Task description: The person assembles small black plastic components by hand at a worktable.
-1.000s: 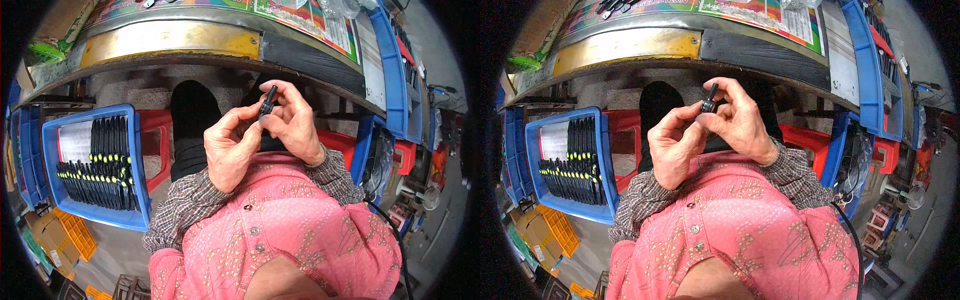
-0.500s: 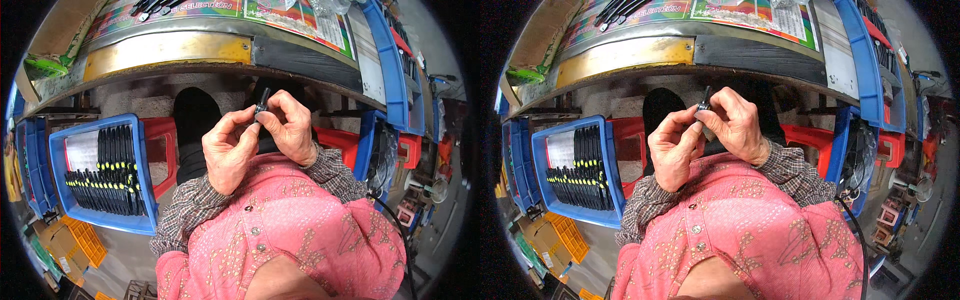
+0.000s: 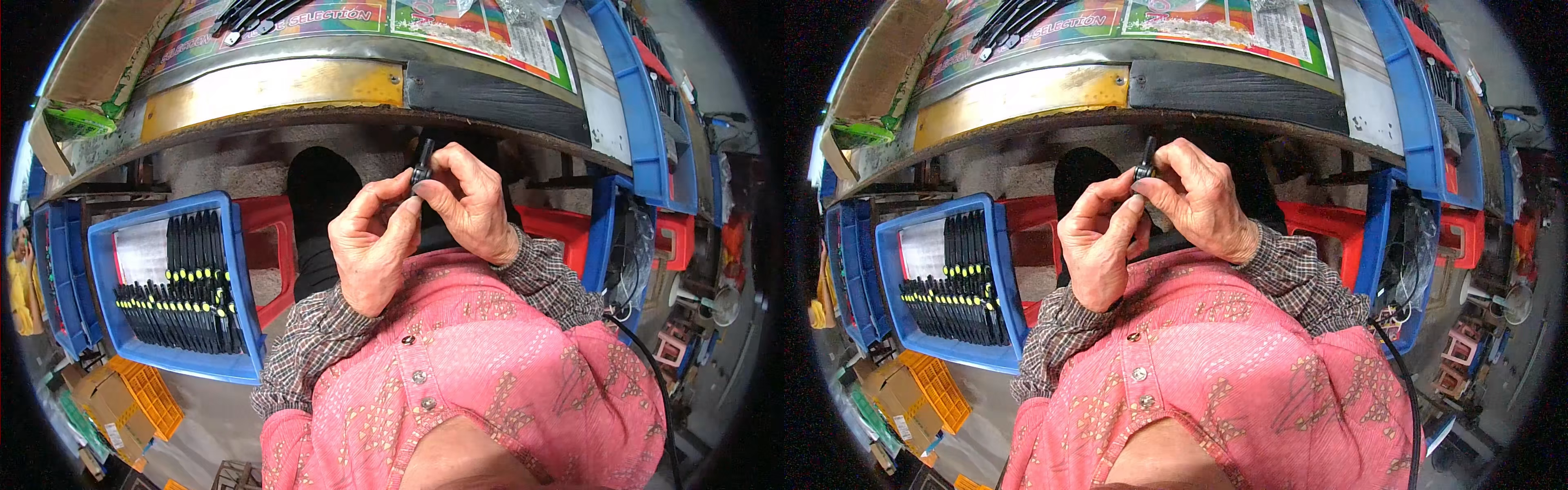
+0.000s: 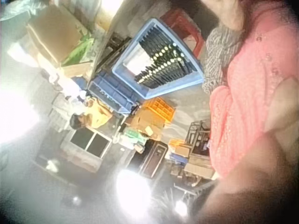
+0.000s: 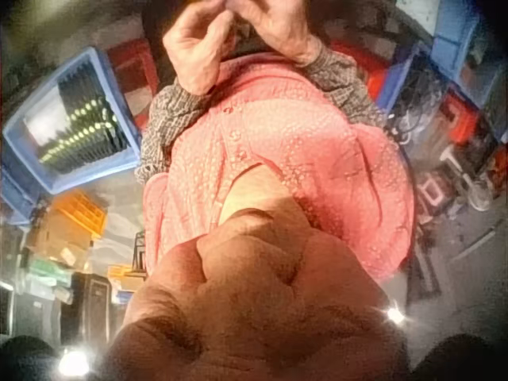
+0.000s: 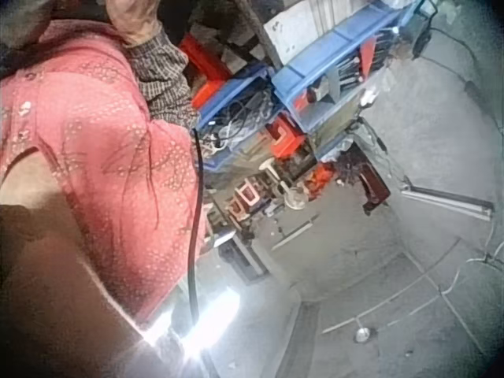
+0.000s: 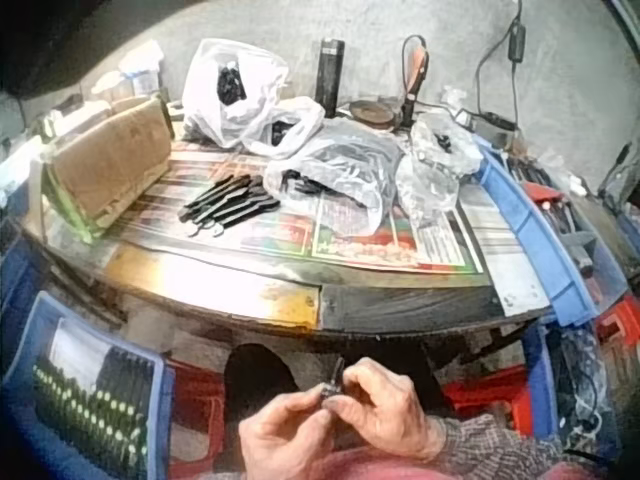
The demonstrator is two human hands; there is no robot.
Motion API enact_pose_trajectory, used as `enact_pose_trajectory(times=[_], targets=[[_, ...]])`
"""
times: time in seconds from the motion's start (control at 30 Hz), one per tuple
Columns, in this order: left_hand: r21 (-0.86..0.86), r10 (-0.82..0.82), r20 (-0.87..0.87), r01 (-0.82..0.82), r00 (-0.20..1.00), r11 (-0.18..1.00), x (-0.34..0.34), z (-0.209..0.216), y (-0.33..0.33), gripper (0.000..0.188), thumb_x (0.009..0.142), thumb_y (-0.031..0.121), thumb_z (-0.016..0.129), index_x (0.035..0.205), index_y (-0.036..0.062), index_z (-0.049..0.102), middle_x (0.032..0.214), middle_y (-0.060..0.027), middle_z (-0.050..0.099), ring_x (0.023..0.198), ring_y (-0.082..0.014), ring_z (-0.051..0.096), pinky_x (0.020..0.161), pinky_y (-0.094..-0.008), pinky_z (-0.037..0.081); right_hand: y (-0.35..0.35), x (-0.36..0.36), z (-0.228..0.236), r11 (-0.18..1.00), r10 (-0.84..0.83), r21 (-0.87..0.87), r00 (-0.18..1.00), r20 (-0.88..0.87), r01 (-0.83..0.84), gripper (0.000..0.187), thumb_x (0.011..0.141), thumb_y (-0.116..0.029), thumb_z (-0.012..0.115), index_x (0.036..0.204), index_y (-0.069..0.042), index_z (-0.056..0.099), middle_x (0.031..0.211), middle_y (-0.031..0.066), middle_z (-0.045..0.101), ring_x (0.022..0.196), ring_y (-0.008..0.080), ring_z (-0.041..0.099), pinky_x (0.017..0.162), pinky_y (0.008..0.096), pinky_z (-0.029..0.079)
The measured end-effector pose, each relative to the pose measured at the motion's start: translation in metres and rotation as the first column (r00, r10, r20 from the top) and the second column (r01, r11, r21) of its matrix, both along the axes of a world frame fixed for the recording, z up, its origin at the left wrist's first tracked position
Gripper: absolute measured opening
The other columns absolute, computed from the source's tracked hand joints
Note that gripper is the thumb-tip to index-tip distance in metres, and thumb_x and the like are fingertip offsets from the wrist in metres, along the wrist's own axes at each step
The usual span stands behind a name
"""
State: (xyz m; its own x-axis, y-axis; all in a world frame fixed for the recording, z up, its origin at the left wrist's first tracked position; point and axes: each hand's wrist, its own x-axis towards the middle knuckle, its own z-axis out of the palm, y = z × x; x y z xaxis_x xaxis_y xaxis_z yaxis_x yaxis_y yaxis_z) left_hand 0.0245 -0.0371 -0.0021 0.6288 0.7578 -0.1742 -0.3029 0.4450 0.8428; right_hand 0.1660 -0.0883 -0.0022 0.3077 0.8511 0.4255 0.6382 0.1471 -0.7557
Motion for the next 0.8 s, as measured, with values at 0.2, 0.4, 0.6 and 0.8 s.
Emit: enact_pose_trajectory(times=[0.2, 0.4, 0.6, 0.8], targets=[[0.041, 0.017, -0.005, -0.017, 1.000, 0.999, 0.000, -0.003, -0.001, 0.025, 0.087, -0.003, 0.057, 0.112, -0.0019, 0.058, 0.070, 0.0028, 0.053, 0.054, -0.0017, 0.044, 0.047, -0.0165, 0.035, 0.002, -0.001, -0.003, 0.998, -0.034, -0.044, 0.997, 0.068, 0.037, 0.026, 0.085, -0.022, 0.065, 0.076, -0.002, 0.051, 0.065, 0.0114, 0.048, 0.055, 0.0273, 0.053, 0.049, 0.0352, 0.041], [0.006, 0.036, 0.004, -0.036, 0.999, 0.999, 0.001, -0.002, 0.000, 0.024, 0.087, -0.002, 0.058, 0.112, -0.0016, 0.058, 0.071, 0.0018, 0.054, 0.055, -0.0021, 0.045, 0.047, -0.0166, 0.035, 0.004, -0.001, -0.006, 0.997, 0.005, -0.076, 0.998, -0.068, -0.010, 0.028, 0.086, -0.025, 0.064, 0.077, -0.002, 0.051, 0.064, 0.0112, 0.048, 0.054, 0.0269, 0.053, 0.048, 0.0350, 0.041], [0.005, 0.023, -0.003, -0.023, 1.000, 1.000, 0.000, -0.003, 0.001, 0.024, 0.088, -0.001, 0.058, 0.111, -0.0018, 0.058, 0.071, 0.0014, 0.055, 0.055, -0.0023, 0.046, 0.047, -0.0167, 0.036, 0.003, -0.001, -0.003, 1.000, 0.004, -0.024, 0.999, 0.039, -0.003, 0.026, 0.084, -0.023, 0.066, 0.083, -0.002, 0.052, 0.070, 0.0107, 0.049, 0.055, 0.0264, 0.053, 0.048, 0.0340, 0.042], [0.025, 0.020, -0.002, -0.020, 1.000, 0.999, 0.000, -0.005, -0.001, 0.023, 0.088, -0.001, 0.058, 0.111, -0.0018, 0.058, 0.071, 0.0014, 0.055, 0.055, -0.0023, 0.046, 0.047, -0.0166, 0.036, 0.004, -0.001, -0.006, 1.000, -0.022, 0.016, 0.994, 0.110, 0.020, 0.024, 0.083, -0.020, 0.066, 0.078, -0.002, 0.052, 0.065, 0.0104, 0.049, 0.053, 0.0274, 0.053, 0.046, 0.0360, 0.041]])
